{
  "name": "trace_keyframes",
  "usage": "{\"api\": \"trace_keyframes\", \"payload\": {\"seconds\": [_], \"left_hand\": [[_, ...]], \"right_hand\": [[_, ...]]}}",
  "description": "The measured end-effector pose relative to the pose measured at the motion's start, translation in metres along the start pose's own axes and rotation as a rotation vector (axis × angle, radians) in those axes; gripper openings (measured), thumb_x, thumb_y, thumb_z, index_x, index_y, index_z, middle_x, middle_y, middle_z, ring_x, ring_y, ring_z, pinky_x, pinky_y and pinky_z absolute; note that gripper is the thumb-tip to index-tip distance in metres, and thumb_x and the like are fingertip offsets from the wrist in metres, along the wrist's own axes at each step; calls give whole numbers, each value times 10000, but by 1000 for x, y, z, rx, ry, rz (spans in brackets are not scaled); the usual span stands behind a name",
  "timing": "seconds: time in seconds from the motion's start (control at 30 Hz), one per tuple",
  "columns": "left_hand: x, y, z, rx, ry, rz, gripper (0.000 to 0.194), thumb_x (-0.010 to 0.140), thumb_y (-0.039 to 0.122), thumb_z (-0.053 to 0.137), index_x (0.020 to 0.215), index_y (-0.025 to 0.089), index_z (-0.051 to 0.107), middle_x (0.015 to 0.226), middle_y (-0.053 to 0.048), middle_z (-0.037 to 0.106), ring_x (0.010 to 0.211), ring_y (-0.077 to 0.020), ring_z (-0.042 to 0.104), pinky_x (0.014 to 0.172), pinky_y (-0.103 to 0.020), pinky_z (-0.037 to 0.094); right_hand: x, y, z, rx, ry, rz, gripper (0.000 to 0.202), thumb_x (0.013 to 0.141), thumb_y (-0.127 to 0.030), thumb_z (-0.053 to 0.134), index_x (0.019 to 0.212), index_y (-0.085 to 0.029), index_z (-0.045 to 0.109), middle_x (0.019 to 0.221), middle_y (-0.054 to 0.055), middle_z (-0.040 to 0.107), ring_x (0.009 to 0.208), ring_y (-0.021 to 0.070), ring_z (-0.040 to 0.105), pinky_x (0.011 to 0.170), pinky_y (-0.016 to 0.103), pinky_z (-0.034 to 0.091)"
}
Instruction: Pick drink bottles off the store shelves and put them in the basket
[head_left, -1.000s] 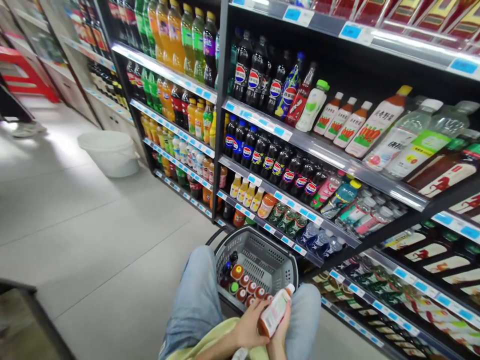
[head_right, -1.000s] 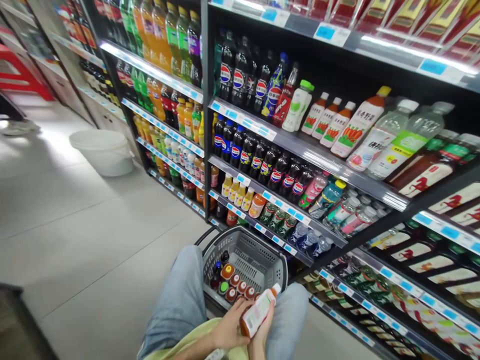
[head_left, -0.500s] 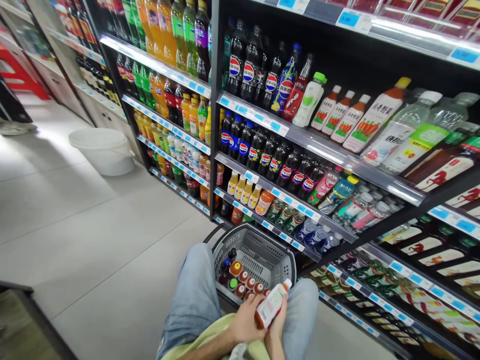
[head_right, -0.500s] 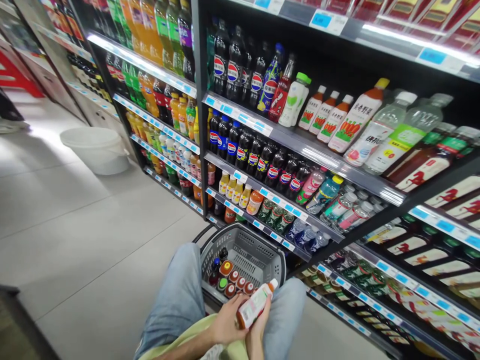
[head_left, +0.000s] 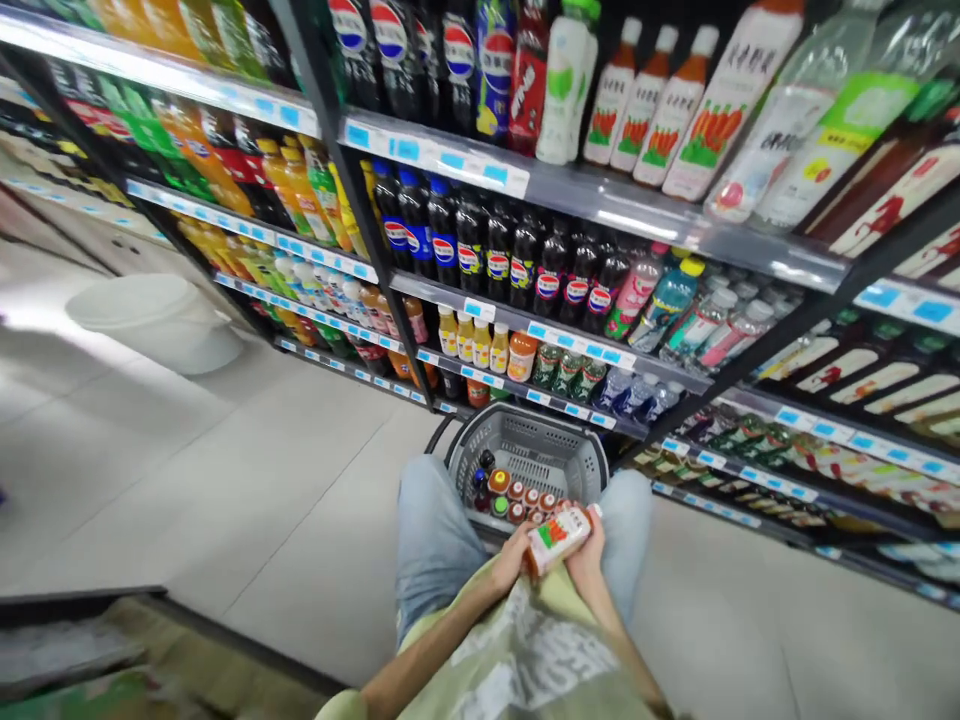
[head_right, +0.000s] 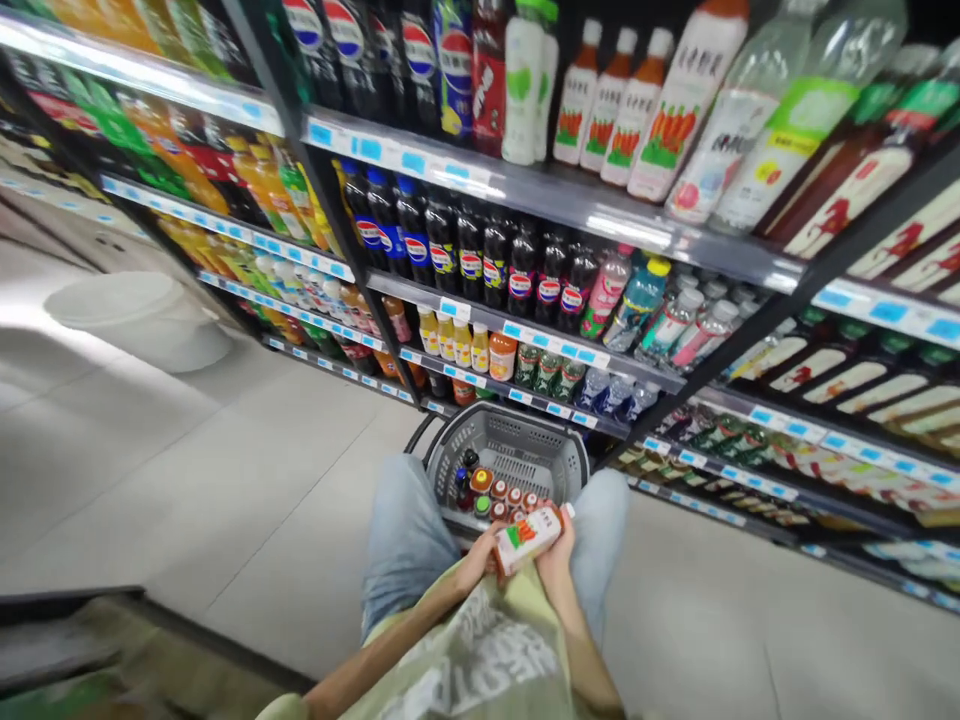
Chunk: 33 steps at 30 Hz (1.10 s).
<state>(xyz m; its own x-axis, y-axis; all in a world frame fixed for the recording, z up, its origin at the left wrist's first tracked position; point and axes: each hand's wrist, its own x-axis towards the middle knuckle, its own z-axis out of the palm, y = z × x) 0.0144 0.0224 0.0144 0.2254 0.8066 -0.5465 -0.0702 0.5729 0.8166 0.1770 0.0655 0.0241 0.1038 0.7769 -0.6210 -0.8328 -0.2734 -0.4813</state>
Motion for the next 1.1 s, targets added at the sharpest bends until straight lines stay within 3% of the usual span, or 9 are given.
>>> {"api": "trace_keyframes", "payload": {"seconds": [0.1,0.17,0.3,0.43,0.53,0.63,0.83,0.97,1.1], "left_hand": [[1,-12,1,-188,-15,-170,683,782,642,670,1322,234,578,900,-25,711,689,-203,639,624,-306,515],[-1,-18,-1,-153,-45,-131,773,737,617,787,1361,229,547,1000,-43,735,731,-194,655,620,-294,527],[-4,-22,-8,-69,-112,80,986,653,503,997,1461,242,496,1276,-104,741,981,-228,723,833,-341,617],[-2,-21,-11,-20,-83,181,956,651,531,1032,1416,217,552,1338,-140,737,1177,-294,717,1000,-410,624],[-3,-20,-13,33,-47,172,913,674,587,1008,1393,212,590,1283,-132,759,1058,-270,737,872,-368,644],[-5,-19,-15,64,-15,121,908,715,645,959,1424,215,589,1159,-100,781,797,-197,714,677,-302,599],[0,-22,-13,-64,55,-50,889,831,915,642,1304,162,625,659,17,665,429,-127,490,446,-258,407],[3,-21,-9,-137,33,-148,879,822,932,603,1236,157,586,624,4,666,354,-136,445,409,-295,399],[-2,-19,-8,-149,56,-136,783,747,706,877,1257,210,551,844,-24,740,562,-158,618,443,-257,441]], "right_hand": [[-2,-2,0,20,30,-1,433,690,-559,944,820,-241,680,767,1,789,674,235,745,721,382,646],[0,0,-2,35,44,-1,436,706,-543,947,822,-228,669,767,3,781,665,232,731,719,378,634],[7,3,-6,51,61,-6,443,664,-521,964,810,-231,662,772,-5,781,679,238,733,743,401,635],[11,3,-8,50,75,-10,445,641,-517,959,809,-229,664,765,-9,781,670,235,737,749,405,635],[12,3,-9,48,65,-4,444,635,-512,956,815,-225,668,773,-4,782,698,232,745,765,392,636],[11,3,-11,44,54,-1,431,648,-500,951,827,-226,670,804,4,787,737,240,756,799,399,644],[8,4,-13,34,-21,16,325,724,-411,915,801,-246,647,789,-17,757,752,251,756,866,441,655],[8,4,-11,57,-15,23,317,703,-384,919,796,-239,652,747,-24,746,692,226,714,825,411,651],[9,4,-8,43,50,7,325,666,-381,912,799,-223,661,728,-16,752,673,221,700,788,378,636]]}}
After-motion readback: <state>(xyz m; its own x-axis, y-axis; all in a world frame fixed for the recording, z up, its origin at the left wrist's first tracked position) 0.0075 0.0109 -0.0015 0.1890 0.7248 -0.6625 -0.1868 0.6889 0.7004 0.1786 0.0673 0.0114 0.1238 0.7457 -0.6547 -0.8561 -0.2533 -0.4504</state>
